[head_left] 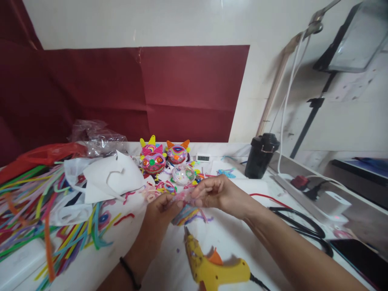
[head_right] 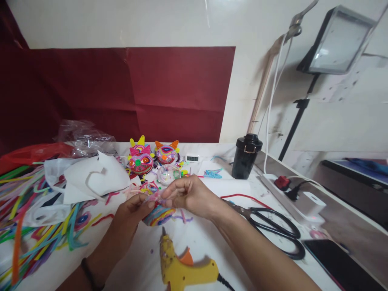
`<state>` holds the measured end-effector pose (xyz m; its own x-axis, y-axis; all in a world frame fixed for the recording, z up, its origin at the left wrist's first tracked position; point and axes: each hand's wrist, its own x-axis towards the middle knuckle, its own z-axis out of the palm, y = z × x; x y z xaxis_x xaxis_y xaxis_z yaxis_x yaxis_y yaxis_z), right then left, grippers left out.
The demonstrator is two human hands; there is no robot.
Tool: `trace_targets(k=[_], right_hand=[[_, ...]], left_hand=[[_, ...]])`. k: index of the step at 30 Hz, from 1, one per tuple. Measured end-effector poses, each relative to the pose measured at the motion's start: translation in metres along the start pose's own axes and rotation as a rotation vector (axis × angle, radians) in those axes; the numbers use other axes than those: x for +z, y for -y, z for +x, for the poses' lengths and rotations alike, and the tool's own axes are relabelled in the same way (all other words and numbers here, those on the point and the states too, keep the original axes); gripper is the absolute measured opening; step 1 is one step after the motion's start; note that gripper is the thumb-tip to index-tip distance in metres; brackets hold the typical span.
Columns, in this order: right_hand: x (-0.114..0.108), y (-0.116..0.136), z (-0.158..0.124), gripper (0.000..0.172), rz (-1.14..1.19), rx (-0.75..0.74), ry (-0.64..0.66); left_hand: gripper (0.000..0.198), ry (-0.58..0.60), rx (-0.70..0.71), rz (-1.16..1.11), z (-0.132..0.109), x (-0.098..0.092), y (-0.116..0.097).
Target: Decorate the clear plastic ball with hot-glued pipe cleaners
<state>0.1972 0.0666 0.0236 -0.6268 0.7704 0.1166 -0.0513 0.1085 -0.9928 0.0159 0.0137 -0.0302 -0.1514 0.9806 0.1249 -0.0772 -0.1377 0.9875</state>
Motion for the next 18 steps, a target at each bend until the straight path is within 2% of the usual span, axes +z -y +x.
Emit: trace_targets(k=[6,12,18], right_hand=[[0.001,0.0024,-0.0025,0.001,-0.143,-0.104,0.043],[0.001,0.0,-0.0013,0.003,-0.23,-0.122,0.068],[0.0003,-0.0031,-0.0002,0.007,-0.341,-0.178,0.018]], left_hand=[[0.025,-0.015,0.017,0.133,-0.0023,0.0023,-0.0048],[0.025,-0.002,0.043,0.17,-0.0028,0.0018,-0.0031],[0.026,-0.011,0.04,0.198,-0.0033,0.0012,-0.0015]])
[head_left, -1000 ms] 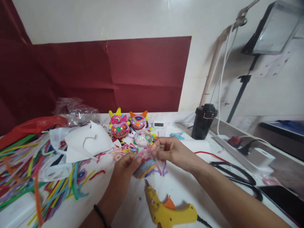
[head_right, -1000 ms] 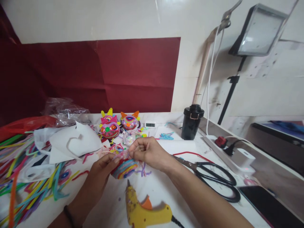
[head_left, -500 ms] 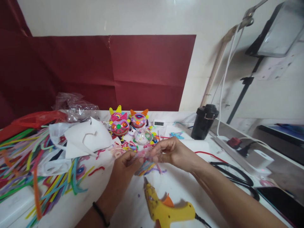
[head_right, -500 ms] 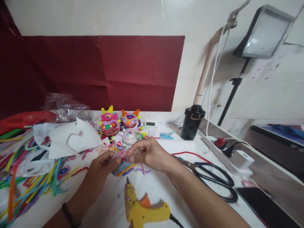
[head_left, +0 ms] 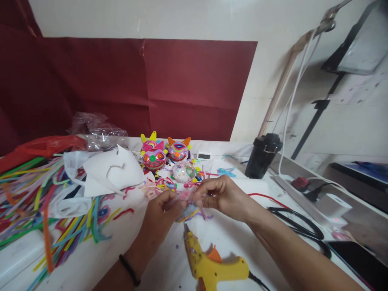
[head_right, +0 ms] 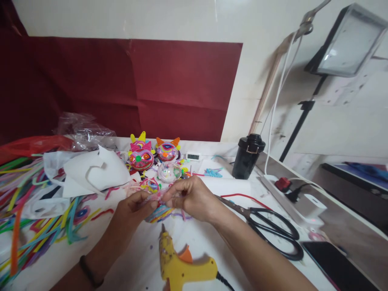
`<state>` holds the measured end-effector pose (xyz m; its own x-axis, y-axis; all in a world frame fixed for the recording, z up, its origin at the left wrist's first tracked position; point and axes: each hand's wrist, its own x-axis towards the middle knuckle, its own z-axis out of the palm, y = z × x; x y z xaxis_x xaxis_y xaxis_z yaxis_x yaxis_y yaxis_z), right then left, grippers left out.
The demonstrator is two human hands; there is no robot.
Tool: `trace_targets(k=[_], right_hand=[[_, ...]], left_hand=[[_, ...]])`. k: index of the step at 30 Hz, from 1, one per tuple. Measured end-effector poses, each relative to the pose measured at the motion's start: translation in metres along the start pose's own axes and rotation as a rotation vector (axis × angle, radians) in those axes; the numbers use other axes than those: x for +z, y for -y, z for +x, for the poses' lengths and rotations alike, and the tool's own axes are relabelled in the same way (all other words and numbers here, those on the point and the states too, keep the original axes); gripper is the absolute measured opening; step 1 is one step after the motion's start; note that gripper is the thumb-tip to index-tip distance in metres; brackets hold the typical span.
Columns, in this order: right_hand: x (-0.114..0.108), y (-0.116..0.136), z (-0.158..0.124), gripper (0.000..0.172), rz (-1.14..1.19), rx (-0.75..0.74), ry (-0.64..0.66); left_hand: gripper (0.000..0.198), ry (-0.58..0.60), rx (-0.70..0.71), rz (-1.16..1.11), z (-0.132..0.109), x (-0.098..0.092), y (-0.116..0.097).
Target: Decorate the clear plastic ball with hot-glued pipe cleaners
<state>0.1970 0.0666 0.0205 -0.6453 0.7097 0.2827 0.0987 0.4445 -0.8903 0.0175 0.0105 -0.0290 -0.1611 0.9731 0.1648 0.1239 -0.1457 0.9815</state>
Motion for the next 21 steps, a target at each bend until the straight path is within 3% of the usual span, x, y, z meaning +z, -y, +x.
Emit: trace_targets(k=[12,21], right_hand=[[0.0006,-0.002,0.0007,0.009,-0.113,-0.088,-0.055],[0.0081,-0.0026,-0.0021,0.013,-0.117,0.016,-0.105]], left_hand=[[0.028,-0.015,-0.021,-0.075,0.0002,-0.0002,0.0003],[0.031,-0.075,-0.03,-0.077,-0.0002,0.0023,-0.0044]])
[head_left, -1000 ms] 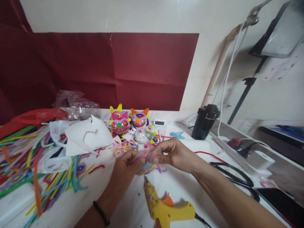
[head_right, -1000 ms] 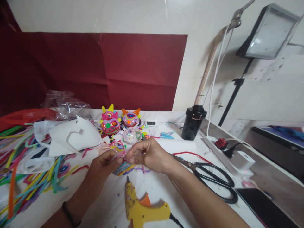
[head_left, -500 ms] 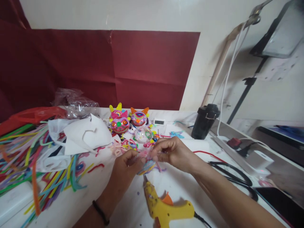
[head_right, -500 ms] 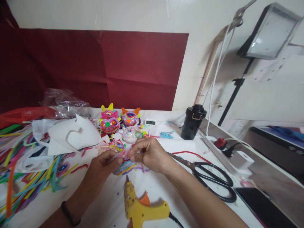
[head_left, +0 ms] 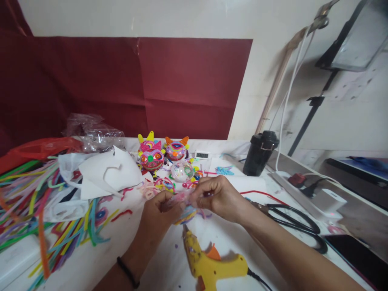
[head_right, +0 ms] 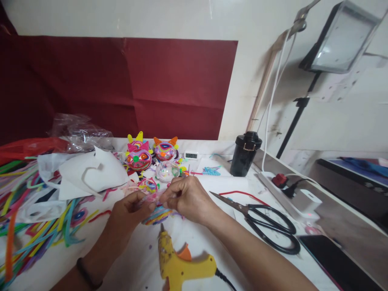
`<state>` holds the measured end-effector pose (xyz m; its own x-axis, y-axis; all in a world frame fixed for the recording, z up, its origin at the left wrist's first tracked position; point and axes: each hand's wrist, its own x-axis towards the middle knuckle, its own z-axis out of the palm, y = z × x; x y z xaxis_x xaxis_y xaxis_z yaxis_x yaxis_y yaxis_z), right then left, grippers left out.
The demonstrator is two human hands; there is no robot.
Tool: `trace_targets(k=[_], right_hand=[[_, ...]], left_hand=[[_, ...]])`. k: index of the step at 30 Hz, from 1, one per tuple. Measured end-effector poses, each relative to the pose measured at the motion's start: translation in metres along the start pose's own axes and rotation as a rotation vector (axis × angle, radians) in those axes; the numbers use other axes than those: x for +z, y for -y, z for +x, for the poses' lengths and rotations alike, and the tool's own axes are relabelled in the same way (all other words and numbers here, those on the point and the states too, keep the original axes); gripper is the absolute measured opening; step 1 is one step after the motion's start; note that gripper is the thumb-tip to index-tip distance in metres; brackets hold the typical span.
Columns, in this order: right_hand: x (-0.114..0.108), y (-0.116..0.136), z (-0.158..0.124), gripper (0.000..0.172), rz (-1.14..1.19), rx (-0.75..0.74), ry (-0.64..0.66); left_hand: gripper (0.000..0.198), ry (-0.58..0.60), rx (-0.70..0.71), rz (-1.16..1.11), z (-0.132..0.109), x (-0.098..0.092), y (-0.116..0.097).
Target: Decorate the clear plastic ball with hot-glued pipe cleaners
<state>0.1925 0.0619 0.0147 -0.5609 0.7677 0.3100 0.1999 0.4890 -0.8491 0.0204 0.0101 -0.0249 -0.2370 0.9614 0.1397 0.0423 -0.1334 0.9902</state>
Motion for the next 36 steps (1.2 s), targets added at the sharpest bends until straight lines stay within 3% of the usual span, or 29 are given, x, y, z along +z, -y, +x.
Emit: trace_targets(k=[4,10,19,26,30,36], right_hand=[[0.005,0.002,-0.001,0.009,0.05,0.083,-0.001],[0.007,0.003,0.0,0.002,0.029,0.046,-0.001],[0.01,0.002,0.002,0.021,0.171,0.121,-0.027],[0.012,0.004,0.003,0.018,0.141,0.171,-0.065],[0.012,0.005,0.005,0.017,0.194,0.276,-0.046],[0.012,0.005,0.004,0.033,0.236,0.31,-0.083]], left_hand=[[0.025,-0.025,-0.018,0.023,0.001,0.0,0.0],[0.021,-0.075,0.022,0.049,-0.001,-0.001,0.0],[0.014,-0.084,0.038,0.102,-0.001,-0.003,-0.001],[0.014,-0.086,0.055,0.08,-0.001,-0.001,0.001],[0.014,-0.09,0.063,0.078,-0.002,-0.001,0.002],[0.015,-0.082,0.04,0.055,-0.003,-0.001,0.001]])
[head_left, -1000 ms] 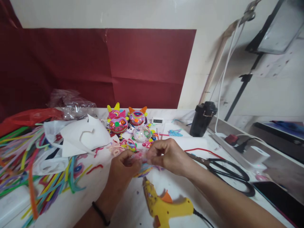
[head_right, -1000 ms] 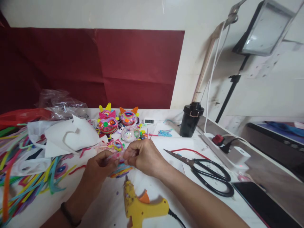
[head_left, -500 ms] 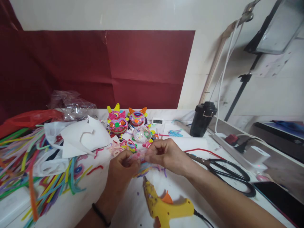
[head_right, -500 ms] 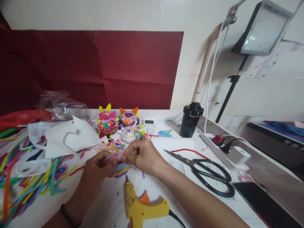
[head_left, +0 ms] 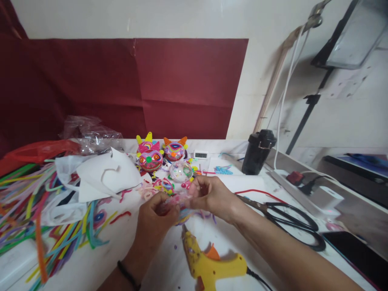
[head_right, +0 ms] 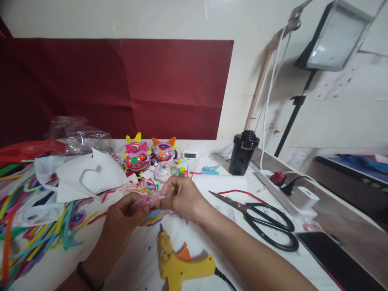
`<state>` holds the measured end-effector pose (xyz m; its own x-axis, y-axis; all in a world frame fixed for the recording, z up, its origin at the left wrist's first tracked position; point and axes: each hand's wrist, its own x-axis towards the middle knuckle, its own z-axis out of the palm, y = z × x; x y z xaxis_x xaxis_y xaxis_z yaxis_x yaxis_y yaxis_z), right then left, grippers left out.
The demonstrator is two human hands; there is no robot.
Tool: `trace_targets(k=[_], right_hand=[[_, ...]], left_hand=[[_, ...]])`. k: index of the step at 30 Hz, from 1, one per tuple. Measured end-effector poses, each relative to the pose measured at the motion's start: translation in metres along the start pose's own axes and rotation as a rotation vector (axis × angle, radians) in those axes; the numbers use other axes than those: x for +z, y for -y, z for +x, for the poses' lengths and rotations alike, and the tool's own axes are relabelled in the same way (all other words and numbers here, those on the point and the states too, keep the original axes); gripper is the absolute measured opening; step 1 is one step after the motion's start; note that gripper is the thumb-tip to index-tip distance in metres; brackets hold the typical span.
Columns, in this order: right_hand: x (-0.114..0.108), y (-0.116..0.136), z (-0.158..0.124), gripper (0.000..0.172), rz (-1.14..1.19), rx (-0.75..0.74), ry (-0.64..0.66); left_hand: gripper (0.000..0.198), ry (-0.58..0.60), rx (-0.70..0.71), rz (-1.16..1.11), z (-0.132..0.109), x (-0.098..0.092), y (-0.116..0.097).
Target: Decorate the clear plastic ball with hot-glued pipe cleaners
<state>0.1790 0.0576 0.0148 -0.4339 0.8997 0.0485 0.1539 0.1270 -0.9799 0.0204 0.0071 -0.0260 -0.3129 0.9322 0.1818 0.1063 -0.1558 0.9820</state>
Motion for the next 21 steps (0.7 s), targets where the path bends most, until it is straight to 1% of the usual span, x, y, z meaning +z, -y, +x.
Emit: trace_targets(k=[3,6,9,12,17,21], right_hand=[[-0.001,0.0,0.0,0.044,-0.003,-0.025,-0.052],[-0.003,-0.001,0.001,0.05,-0.036,-0.015,-0.034],[-0.005,-0.001,0.004,0.049,-0.05,-0.009,0.005],[-0.008,0.001,0.006,0.045,-0.042,0.0,0.039],[-0.012,0.002,0.005,0.042,0.018,0.003,0.048],[-0.011,0.001,0.005,0.041,0.04,0.03,0.059]], left_hand=[[0.016,0.013,-0.029,-0.033,0.0,0.0,-0.002],[0.017,0.012,-0.024,-0.046,0.0,0.001,-0.002],[0.017,0.022,-0.029,-0.062,0.001,0.001,0.0],[0.017,0.066,-0.067,-0.132,0.001,0.002,0.001],[0.019,0.133,-0.1,-0.27,0.0,0.001,0.001],[0.02,0.162,-0.109,-0.263,0.002,0.001,0.002]])
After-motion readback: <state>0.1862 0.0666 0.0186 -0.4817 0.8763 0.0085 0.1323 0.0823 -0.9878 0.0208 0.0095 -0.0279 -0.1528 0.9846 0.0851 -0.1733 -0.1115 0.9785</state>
